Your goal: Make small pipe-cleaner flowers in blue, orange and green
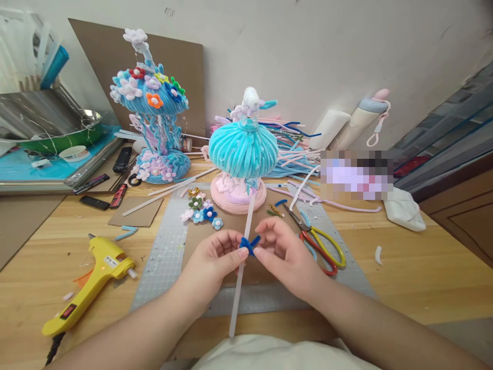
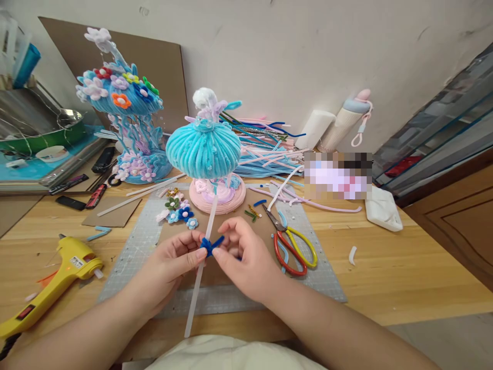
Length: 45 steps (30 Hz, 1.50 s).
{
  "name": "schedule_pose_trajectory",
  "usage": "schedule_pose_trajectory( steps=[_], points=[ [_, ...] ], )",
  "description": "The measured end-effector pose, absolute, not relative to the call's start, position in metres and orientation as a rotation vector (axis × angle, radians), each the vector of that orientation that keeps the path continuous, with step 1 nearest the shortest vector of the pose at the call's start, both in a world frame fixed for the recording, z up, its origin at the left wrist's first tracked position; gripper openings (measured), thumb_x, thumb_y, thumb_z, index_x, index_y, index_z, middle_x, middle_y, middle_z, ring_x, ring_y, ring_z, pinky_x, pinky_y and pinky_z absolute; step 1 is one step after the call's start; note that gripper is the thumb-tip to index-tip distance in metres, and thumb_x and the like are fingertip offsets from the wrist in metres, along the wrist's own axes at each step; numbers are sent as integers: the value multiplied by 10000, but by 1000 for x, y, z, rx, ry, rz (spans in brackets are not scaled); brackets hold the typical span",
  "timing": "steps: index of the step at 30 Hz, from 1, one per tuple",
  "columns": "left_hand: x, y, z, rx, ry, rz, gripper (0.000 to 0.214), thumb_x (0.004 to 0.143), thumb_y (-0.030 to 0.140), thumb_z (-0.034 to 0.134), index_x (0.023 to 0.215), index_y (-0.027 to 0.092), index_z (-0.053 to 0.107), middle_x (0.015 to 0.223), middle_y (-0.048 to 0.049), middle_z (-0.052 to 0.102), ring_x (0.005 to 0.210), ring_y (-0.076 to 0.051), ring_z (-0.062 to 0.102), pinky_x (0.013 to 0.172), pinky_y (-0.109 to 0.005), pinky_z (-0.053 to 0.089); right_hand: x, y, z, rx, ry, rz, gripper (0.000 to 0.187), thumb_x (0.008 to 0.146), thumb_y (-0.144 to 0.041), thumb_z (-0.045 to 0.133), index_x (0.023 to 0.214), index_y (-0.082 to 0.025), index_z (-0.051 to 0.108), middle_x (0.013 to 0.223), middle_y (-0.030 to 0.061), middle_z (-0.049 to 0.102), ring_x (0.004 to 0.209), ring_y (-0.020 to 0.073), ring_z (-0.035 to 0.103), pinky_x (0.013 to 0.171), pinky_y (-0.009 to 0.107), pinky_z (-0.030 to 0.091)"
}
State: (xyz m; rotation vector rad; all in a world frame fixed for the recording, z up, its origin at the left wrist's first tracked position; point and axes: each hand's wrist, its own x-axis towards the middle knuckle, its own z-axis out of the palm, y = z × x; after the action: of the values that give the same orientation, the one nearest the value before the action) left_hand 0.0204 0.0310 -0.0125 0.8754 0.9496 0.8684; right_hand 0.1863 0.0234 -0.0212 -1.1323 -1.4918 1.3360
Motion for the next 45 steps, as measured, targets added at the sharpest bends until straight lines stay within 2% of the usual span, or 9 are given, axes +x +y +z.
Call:
schedule_pose_trajectory(
  steps=[4,10,15,21,26,31,36,39,45],
  points=[
    [20,31,-12,830,913,845,208,671,279,723,793,151,613,660,14,554,589,-88,475,571,-204,393,191,18,-22,-1123,-2075,417,142,797,-166,534,929,-201,576,939,66,511,742,144,543,643,260,458],
    [19,31,-11,808,920,844,221,657,285,733,786,152,613,660,14,553,584,-91,481,558,-205,393,192,17,-23,-1079,-2175,44,156,853,-148,495,920,-190,629,906,71,544,741,141,543,661,257,440],
    [19,31,-12,899,923,856,216,661,276,730,798,151,620,671,14,568,624,-99,489,581,-208,398,189,25,-22,-1041,-1936,835,124,849,-201,514,778,-169,611,749,33,530,685,132,509,612,248,414],
    [18,30,-11,885,931,850,225,637,274,747,768,141,621,664,3,593,614,-104,506,580,-215,398,191,33,-24,-982,-1288,2055,173,807,-328,516,738,-177,469,523,-90,273,408,53,159,371,170,145],
    [16,32,-12,768,891,818,197,670,272,725,791,157,620,623,20,567,571,-86,491,549,-199,390,193,30,-25,-1009,-1832,1155,101,819,-154,509,909,-182,547,776,13,561,672,113,518,616,233,424],
    [17,31,-13,751,855,769,186,701,256,702,817,147,606,665,7,587,593,-78,509,567,-191,400,200,28,-31,-822,-2245,435,169,853,-90,454,939,-181,567,803,46,596,722,136,530,635,243,417],
    [18,30,-13,823,893,782,212,696,270,704,820,144,588,649,21,563,581,-72,481,539,-183,383,197,21,-27,-910,-2370,254,144,845,-102,426,842,-147,564,764,69,586,685,153,497,614,267,377],
    [18,31,-15,886,944,786,236,669,282,721,795,140,581,663,19,564,592,-79,479,547,-194,383,192,21,-23,-984,-2276,503,162,853,-176,455,725,-155,552,691,39,548,641,136,471,589,259,344],
    [21,32,-19,1001,915,837,239,669,311,703,784,143,577,674,12,590,629,-102,507,600,-218,394,186,33,-33,-1011,-1154,2149,195,784,-335,489,681,-171,467,471,-74,374,333,42,202,337,184,164]
  ],
)
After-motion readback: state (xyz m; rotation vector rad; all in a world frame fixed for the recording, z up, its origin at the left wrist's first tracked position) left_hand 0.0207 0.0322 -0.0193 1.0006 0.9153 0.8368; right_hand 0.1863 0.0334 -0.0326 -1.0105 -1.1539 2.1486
